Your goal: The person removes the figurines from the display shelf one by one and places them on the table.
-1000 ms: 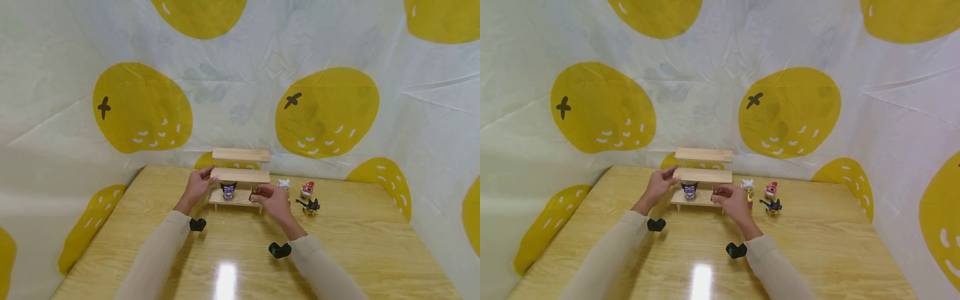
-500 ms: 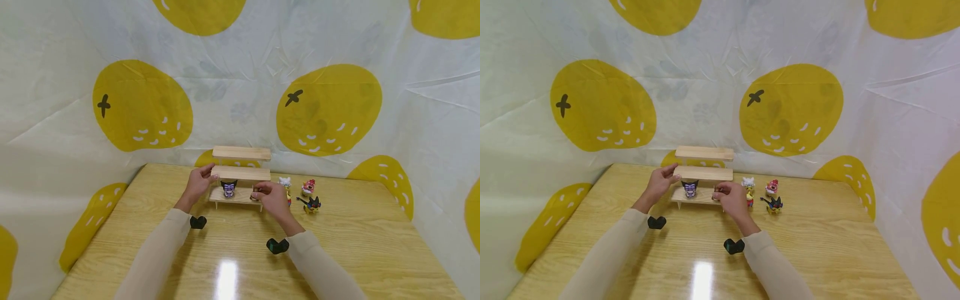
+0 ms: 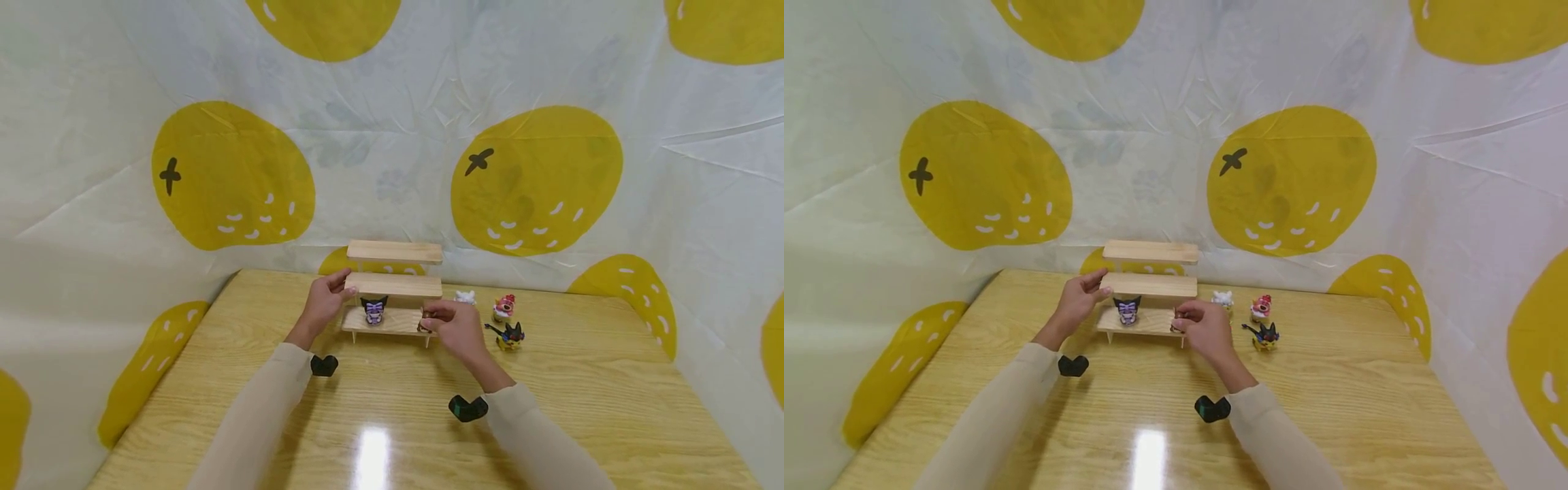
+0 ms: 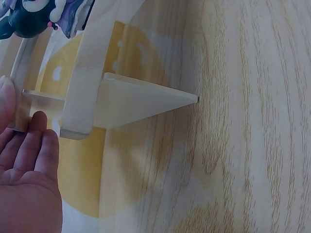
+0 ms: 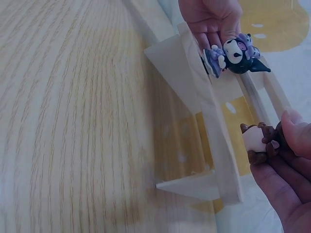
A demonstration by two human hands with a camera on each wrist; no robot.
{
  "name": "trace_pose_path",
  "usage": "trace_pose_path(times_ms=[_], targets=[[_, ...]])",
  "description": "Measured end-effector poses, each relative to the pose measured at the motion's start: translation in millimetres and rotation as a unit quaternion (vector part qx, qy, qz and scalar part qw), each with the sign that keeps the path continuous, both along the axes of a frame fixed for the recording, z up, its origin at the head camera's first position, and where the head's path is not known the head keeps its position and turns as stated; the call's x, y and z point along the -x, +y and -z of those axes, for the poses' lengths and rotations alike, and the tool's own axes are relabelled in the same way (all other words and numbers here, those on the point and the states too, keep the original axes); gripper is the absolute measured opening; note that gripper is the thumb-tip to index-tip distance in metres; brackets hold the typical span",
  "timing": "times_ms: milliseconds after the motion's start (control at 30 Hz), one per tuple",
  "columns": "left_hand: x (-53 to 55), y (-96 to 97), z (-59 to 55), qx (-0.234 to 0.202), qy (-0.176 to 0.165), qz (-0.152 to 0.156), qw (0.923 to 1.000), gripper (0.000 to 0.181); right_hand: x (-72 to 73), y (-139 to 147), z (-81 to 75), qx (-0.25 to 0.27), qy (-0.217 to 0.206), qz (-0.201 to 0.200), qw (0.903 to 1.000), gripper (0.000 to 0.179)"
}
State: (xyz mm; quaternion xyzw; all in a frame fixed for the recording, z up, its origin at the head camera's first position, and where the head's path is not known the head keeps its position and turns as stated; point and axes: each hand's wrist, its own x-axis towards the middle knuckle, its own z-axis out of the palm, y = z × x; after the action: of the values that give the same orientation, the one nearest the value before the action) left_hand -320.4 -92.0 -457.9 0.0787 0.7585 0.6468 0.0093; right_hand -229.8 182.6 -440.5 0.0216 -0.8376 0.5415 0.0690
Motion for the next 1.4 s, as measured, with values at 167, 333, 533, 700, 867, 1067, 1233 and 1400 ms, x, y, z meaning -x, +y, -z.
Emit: trace_pose_path(times_ms=[167, 333, 533, 700, 867, 1067, 1233, 1400], targets=[[1.4, -0.7, 0.3, 0.001, 0.000, -0.002, 1.0000, 0.056, -3.3, 8.5, -3.2, -0.013, 0.000, -0.001, 0.9999, 0.018], [0.6, -1.1, 1.5, -0.001, -0.002, -0.007, 1.0000, 0.056, -7.7, 16.2, -4.9, -0.014, -0.006, -0.007, 0.9999, 0.018], [-0.9, -2.3, 4.9, 0.004, -0.005, 0.001, 1.0000, 0.057, -14.1, 26.1, -5.7, -0.028, -0.002, -0.001, 0.9996, 0.017], [-1.8, -4.3, 5.9, 0.003, -0.006, 0.005, 1.0000, 0.057, -19.6, 32.2, -9.4, -0.024, -0.009, -0.015, 0.9996, 0.018], [-1.2, -5.2, 5.5, 0.013, -0.001, -0.003, 0.9999, 0.056, -22.6, 38.5, -11.1, -0.032, -0.006, -0.013, 0.9994, 0.015], [-1.2, -2.1, 3.1, 0.013, 0.000, 0.001, 0.9999, 0.057, -25.1, 48.9, -9.3, -0.049, 0.005, -0.009, 0.9987, 0.015], [1.2, -1.1, 3.0, 0.014, -0.002, 0.002, 0.9999, 0.056, -28.1, 56.8, -10.1, -0.067, 0.005, -0.004, 0.9977, 0.015], [1.5, -0.6, 0.9, 0.012, -0.005, -0.001, 0.9999, 0.056, -29.9, 64.3, -9.0, -0.074, 0.012, -0.006, 0.9972, 0.014]])
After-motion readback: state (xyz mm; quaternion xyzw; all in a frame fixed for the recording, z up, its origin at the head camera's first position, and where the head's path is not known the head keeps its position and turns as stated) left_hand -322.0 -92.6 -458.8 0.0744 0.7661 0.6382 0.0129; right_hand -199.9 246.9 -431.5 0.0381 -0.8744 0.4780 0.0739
